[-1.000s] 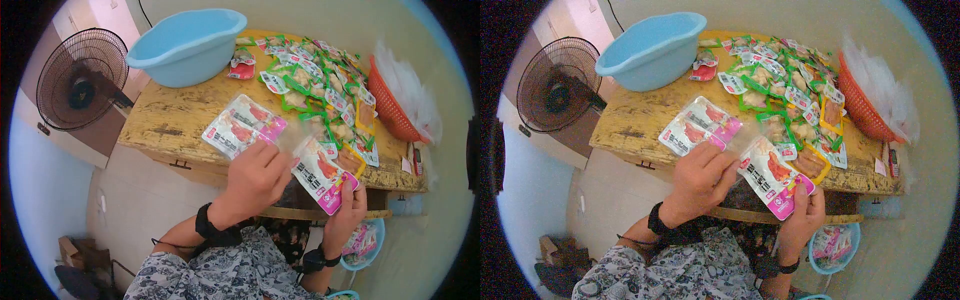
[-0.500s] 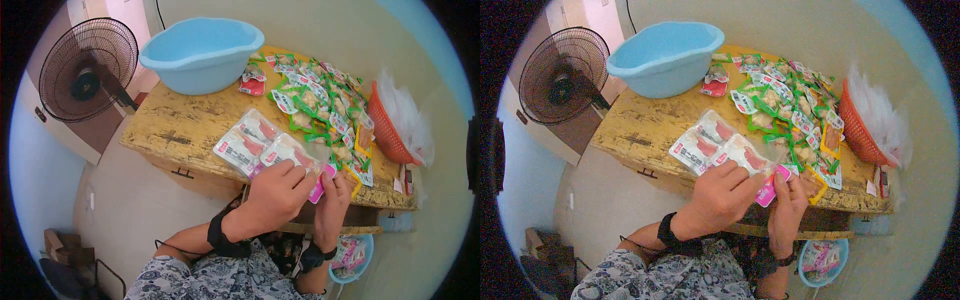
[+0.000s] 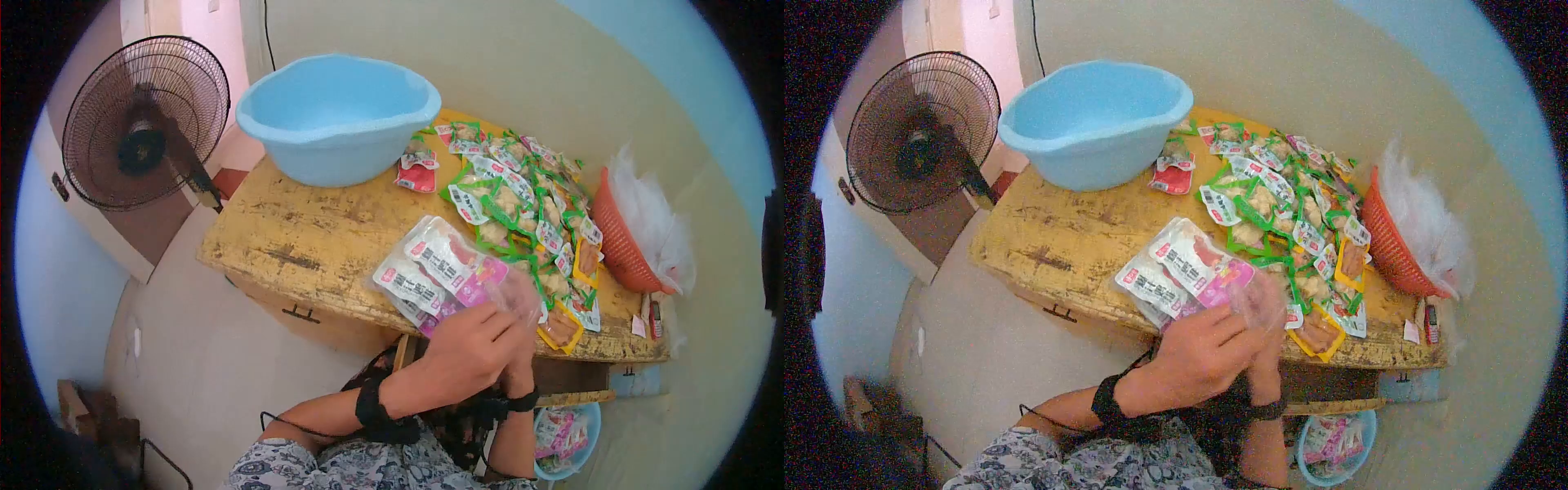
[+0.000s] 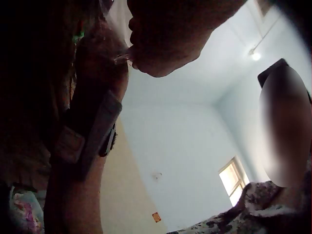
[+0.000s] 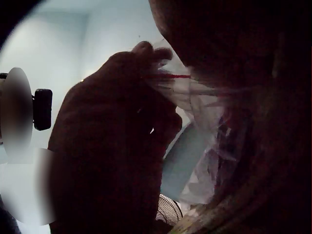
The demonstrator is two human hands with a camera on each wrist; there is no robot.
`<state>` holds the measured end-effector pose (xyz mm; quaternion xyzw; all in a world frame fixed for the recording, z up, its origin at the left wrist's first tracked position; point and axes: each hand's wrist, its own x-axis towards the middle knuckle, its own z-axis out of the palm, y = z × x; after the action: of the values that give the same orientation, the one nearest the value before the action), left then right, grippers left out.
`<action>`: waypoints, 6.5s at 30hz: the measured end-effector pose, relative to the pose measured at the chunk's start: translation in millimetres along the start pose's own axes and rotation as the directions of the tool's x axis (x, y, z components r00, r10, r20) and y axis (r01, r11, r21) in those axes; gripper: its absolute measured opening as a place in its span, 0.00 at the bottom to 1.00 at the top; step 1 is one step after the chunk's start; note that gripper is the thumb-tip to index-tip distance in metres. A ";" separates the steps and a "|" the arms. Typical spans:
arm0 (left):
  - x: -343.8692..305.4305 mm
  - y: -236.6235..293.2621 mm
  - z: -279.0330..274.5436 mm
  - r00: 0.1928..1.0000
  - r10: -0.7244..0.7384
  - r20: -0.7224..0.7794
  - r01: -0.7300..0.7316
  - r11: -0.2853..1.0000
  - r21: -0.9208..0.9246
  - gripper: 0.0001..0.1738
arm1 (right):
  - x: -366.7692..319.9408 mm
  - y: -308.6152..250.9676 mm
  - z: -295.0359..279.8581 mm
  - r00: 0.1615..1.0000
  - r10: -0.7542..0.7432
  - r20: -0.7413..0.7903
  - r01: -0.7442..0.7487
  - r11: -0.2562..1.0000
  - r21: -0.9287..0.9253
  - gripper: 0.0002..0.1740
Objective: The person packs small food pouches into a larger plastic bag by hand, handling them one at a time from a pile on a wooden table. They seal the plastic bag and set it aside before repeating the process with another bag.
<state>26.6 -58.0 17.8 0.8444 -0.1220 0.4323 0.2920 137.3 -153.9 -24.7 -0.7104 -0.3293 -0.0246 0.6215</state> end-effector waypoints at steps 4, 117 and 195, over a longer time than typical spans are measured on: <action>1.9 -7.3 -28.9 0.995 -0.086 -0.052 0.091 0.991 0.103 0.16 | 6.6 -7.5 0.4 0.985 0.159 0.074 -0.159 0.987 -0.010 0.32; -14.3 -73.1 -77.1 0.811 -0.478 0.337 0.565 0.486 -0.667 0.43 | 12.0 -44.6 -6.2 0.959 -0.003 0.284 -0.154 0.835 0.528 0.46; 77.5 -51.1 -123.4 0.912 -0.409 -0.040 0.323 0.772 -0.548 0.12 | 88.7 -112.3 -52.0 0.976 -0.192 0.104 0.147 0.930 0.338 0.07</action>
<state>14.9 60.3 116.4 0.7015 -0.0459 0.3812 0.6004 170.1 -160.7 123.9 -0.5658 -0.4302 0.0250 0.7030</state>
